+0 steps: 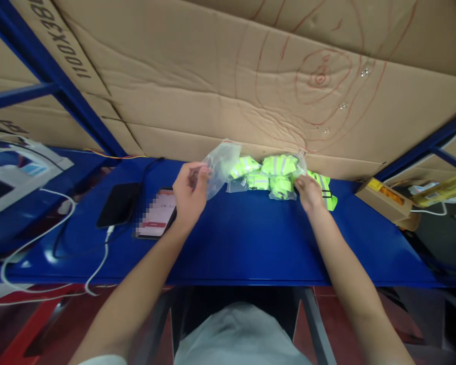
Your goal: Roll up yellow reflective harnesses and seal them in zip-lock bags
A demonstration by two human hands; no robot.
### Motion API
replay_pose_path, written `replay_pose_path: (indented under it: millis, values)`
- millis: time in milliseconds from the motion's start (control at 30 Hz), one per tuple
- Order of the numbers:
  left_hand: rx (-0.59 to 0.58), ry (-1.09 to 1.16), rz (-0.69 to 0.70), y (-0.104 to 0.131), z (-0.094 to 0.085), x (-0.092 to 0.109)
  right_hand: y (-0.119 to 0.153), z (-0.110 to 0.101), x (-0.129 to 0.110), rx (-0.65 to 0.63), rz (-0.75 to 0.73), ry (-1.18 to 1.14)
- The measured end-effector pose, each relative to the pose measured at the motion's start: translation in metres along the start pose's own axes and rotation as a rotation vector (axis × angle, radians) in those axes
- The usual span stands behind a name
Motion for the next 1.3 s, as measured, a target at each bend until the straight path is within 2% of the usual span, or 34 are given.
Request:
replay_pose_path:
  millis: [67, 133, 233, 300, 367, 467, 533, 633, 700, 767, 867, 967, 1067, 1133, 1200, 1267, 1300]
  values:
    - [-0.039, 0.001, 0.066, 0.007, 0.004, 0.014, 0.013, -0.019, -0.015, 0.045, -0.142, 0.096]
    - [-0.134, -0.018, 0.169, 0.02, 0.014, 0.032, 0.036, -0.024, -0.032, 0.003, -0.28, 0.206]
    - [-0.398, -0.056, 0.341, 0.054, 0.045, 0.052, 0.087, -0.003, -0.041, -0.276, -0.42, 0.409]
    - [-0.575, -0.118, 0.429, 0.078, 0.065, 0.054, 0.113, 0.007, -0.041, -0.418, -0.499, 0.549]
    - [-0.683, -0.212, 0.467, 0.094, 0.078, 0.048, 0.112, 0.003, -0.042, -0.409, -0.563, 0.687]
    - [-0.729, -0.361, 0.465, 0.099, 0.083, 0.035, 0.064, -0.021, -0.045, -0.245, -0.587, 0.895]
    - [-0.718, -0.453, 0.444, 0.093, 0.08, 0.026, 0.024, -0.03, -0.038, -0.227, -0.552, 1.025]
    - [-0.694, -0.577, 0.403, 0.08, 0.069, 0.015, -0.019, -0.03, -0.017, -0.317, -0.464, 1.155]
    - [-0.672, -0.652, 0.376, 0.069, 0.06, 0.007, -0.03, -0.027, -0.007, -0.345, -0.421, 1.189]
    - [-0.632, -0.732, 0.348, 0.057, 0.049, 0.0, -0.032, -0.029, -0.002, -0.32, -0.394, 1.193]
    - [-0.601, -0.788, 0.321, 0.047, 0.038, -0.008, -0.025, -0.049, -0.007, -0.215, -0.345, 1.159]
    - [-0.622, -0.742, 0.308, 0.048, 0.038, -0.009, -0.014, -0.092, -0.023, -0.075, -0.267, 1.074]
    - [-0.606, -0.661, 0.312, 0.049, 0.041, 0.002, 0.004, -0.14, -0.043, 0.014, -0.16, 0.892]
    - [-0.598, -0.578, 0.338, 0.054, 0.048, 0.016, 0.023, -0.158, -0.05, 0.005, -0.066, 0.72]
    - [-0.62, -0.352, 0.302, 0.064, 0.057, 0.032, 0.048, -0.158, -0.052, -0.053, 0.037, 0.552]
    - [-0.661, -0.013, 0.185, 0.08, 0.067, 0.048, 0.077, -0.141, -0.049, -0.147, 0.144, 0.418]
    - [-0.692, 0.08, 0.155, 0.089, 0.072, 0.054, 0.093, -0.128, -0.048, -0.202, 0.196, 0.366]
Point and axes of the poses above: each hand's wrist, its own y-axis away from the middle knuckle, its own z-axis out of the palm, x = y × z, the point moved 10 cm from there along -y, towards the middle knuckle, and after that the axes turned 10 degrees about x, right-handed, at the moved point
